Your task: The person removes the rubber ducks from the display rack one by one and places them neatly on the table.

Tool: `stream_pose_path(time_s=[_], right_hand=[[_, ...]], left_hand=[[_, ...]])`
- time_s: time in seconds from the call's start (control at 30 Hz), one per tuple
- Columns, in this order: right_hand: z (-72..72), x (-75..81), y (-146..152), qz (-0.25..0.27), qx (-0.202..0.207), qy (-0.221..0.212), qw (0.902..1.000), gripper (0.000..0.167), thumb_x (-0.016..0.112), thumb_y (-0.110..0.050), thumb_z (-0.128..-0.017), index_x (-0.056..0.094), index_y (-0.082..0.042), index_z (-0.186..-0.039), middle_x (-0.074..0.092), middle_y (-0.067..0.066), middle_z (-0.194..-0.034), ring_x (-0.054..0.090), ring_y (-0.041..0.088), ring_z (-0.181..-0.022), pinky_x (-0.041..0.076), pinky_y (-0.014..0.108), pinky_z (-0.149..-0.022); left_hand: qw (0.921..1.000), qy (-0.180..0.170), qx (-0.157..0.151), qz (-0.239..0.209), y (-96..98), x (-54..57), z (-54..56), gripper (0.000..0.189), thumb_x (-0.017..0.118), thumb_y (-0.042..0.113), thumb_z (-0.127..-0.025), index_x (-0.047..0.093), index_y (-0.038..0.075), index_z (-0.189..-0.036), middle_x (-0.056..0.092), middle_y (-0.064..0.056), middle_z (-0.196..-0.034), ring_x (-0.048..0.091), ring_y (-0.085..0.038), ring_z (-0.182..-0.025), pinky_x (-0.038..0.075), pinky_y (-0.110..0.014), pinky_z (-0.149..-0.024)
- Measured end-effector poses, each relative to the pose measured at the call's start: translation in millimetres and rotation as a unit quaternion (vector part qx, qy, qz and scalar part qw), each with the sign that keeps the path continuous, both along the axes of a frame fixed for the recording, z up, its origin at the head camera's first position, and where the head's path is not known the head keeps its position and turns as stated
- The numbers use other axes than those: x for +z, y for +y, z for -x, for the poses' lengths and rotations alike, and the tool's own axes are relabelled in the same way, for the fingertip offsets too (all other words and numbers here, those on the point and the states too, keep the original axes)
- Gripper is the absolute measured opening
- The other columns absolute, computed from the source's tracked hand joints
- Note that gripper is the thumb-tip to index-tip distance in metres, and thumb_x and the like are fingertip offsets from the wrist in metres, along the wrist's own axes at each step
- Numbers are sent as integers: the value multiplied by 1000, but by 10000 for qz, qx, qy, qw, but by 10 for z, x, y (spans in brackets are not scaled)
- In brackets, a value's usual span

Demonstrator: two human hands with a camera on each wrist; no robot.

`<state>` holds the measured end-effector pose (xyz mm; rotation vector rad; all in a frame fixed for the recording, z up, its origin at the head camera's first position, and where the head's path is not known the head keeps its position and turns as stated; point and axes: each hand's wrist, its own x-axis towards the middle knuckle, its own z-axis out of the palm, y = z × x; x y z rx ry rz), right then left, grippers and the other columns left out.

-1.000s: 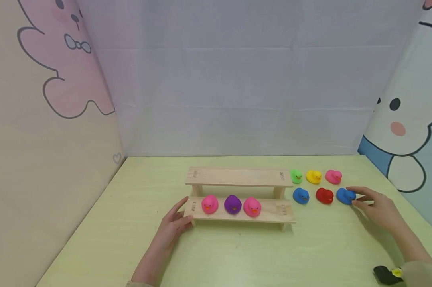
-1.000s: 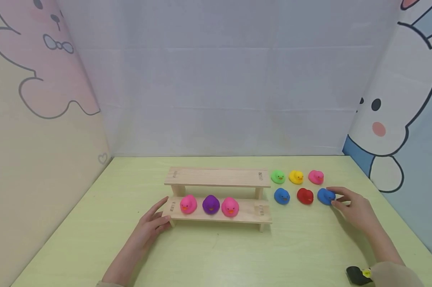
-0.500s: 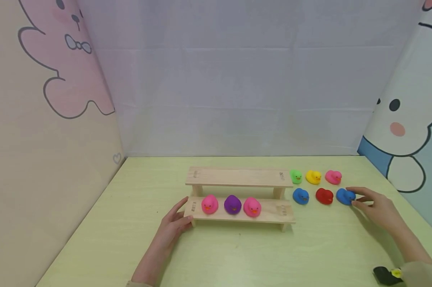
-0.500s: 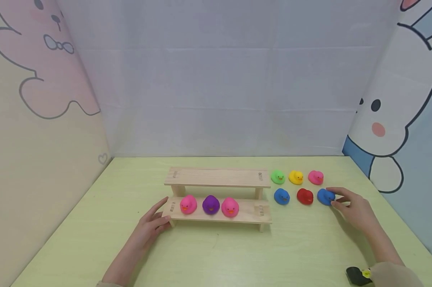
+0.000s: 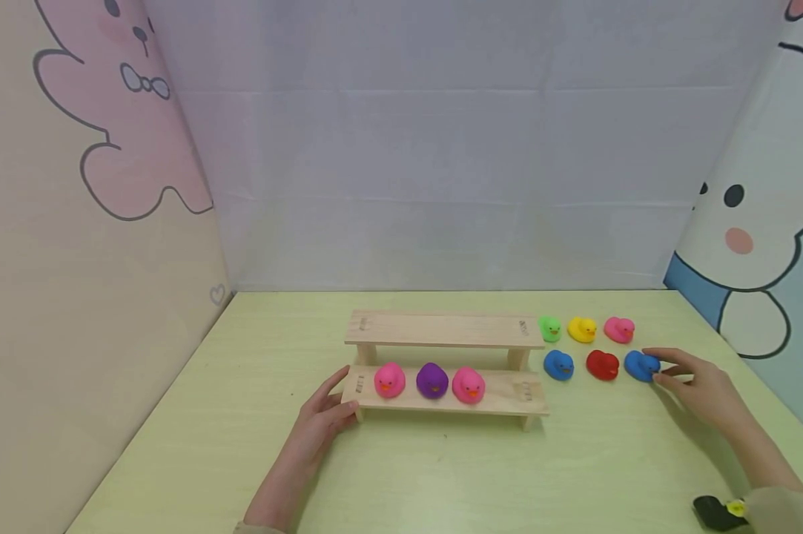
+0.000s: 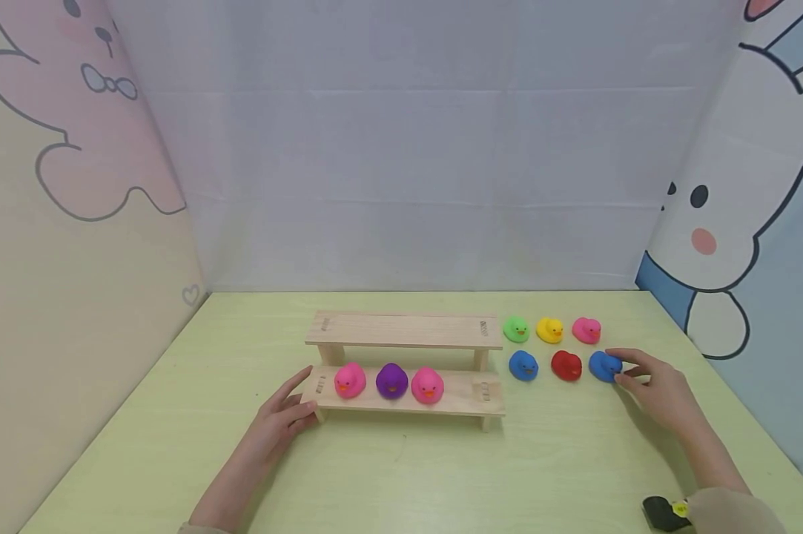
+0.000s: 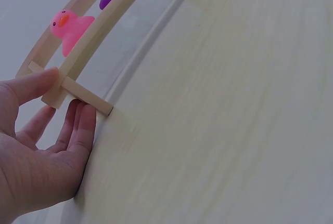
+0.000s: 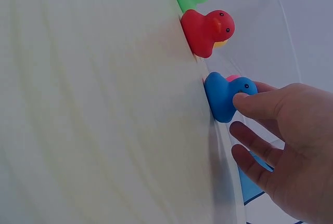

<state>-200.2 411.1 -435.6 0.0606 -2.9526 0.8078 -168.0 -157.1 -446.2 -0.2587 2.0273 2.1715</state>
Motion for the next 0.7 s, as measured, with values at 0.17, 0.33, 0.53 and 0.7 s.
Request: stream_pose_path(time_s=[0.17,0.33,0.53,0.7], right_hand=[[4,-3,-2,-27,-3,35,10000,46,64,-10,-94,52,0,-137,55,36,-128,58,51,-104,50,61,-79],[5,1,-8,-14,26,41,10000,45,64,-11,-94,52,0,-137,54,37,-128,58,51,-103,49,63,-79],[22,-4,-18,27,109,-4,9999,49,65,-10,-94,50,3,-138,50,37,-132,56,52,-105,52,62,-82],[29,-6,-26,58,178,22,9998,57,67,-17,-94,44,4,-142,47,36,-137,52,51,-110,53,61,-85]], left_hand=[[10000,2,0,32,4,11,-8,62,62,7,-93,43,23,-150,57,-17,-127,64,-16,-101,53,-29,-91],[10000,0,-1,56,4,9,-8,63,63,7,-93,43,23,-150,58,-17,-126,64,-16,-101,53,-29,-91],[10000,-7,-1,68,4,13,-7,62,63,8,-93,43,23,-150,58,-17,-126,64,-16,-101,53,-30,-91],[10000,-12,-16,75,1,7,-3,62,64,9,-92,43,24,-149,58,-16,-127,64,-16,-101,53,-29,-90]])
